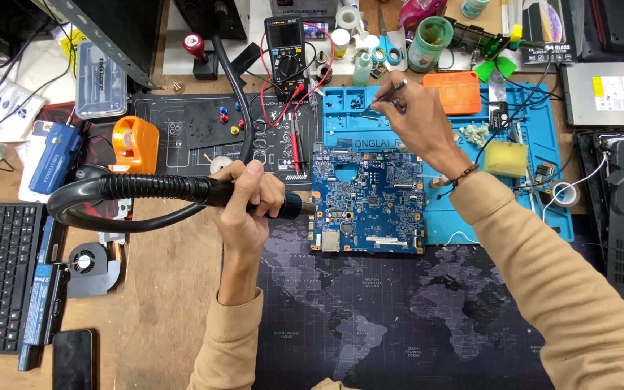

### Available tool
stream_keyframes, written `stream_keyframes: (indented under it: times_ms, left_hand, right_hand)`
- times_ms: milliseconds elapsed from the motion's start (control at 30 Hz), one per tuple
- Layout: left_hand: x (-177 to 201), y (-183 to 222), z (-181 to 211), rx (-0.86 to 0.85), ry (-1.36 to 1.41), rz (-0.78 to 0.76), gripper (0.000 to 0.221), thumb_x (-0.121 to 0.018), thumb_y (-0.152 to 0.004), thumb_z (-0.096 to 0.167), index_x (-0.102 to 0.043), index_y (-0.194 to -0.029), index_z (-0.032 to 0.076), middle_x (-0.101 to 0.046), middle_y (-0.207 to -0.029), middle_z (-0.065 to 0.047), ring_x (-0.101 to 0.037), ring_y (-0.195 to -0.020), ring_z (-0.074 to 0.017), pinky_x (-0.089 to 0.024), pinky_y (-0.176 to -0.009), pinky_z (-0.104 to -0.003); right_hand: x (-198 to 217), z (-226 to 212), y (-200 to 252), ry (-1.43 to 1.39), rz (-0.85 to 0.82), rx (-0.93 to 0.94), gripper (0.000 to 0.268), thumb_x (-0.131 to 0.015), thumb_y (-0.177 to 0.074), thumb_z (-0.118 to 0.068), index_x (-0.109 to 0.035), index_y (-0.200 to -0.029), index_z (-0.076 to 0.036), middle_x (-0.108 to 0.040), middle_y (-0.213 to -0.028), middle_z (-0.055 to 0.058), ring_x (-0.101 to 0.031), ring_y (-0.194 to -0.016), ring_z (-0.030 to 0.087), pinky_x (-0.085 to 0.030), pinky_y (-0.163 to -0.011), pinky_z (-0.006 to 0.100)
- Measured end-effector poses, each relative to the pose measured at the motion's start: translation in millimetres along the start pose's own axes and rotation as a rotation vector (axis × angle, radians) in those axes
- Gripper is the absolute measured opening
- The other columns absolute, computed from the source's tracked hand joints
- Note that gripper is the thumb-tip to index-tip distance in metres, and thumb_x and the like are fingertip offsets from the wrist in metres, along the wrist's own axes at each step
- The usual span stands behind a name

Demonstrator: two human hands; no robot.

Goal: Repairing a laptop motherboard using a heat gun, tweezers, and a multimeter

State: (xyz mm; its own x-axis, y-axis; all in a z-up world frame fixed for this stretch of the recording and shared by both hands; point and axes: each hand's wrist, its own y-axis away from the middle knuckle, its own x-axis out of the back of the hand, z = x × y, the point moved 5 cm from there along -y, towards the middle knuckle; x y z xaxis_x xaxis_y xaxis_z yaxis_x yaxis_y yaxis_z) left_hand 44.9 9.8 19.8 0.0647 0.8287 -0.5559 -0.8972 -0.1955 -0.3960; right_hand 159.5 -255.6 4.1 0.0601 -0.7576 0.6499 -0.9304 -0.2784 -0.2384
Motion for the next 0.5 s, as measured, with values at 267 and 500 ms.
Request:
stream_keyframes:
  times_ms: [267, 500]
  left_hand:
    - [-12, -1, 18, 0.149, -0.086, 0.05, 0.04, -0.053, -0.098, 0.009, -0.034, -0.063, 0.013, -0.027, -0.044, -0.002, -0.029, -0.034, -0.0159, -0.032, -0.042, -0.029]
    - [-12, -2, 18, 0.143, -0.09, 0.049, 0.04, -0.053, -0.098, 0.008, -0.034, -0.063, 0.014, -0.027, -0.043, -0.002, -0.029, -0.034, -0.016, -0.033, -0.042, -0.029]
  right_hand:
    - [-2, -5, -12, 0.002, 0.024, 0.017, 0.012, -0.073, -0.107, -0.007, -0.062, -0.1, -0.005, -0.066, -0.08, 0.01, -0.05, -0.063, 0.017, -0.047, -0.059, 0.035]
    - [18, 0, -14, 0.064, 0.103, 0.102, 0.016, -0.074, -0.108, -0.004, -0.059, -0.102, -0.003, -0.075, -0.092, 0.015, -0.068, -0.073, 0.024, -0.058, -0.062, 0.036]
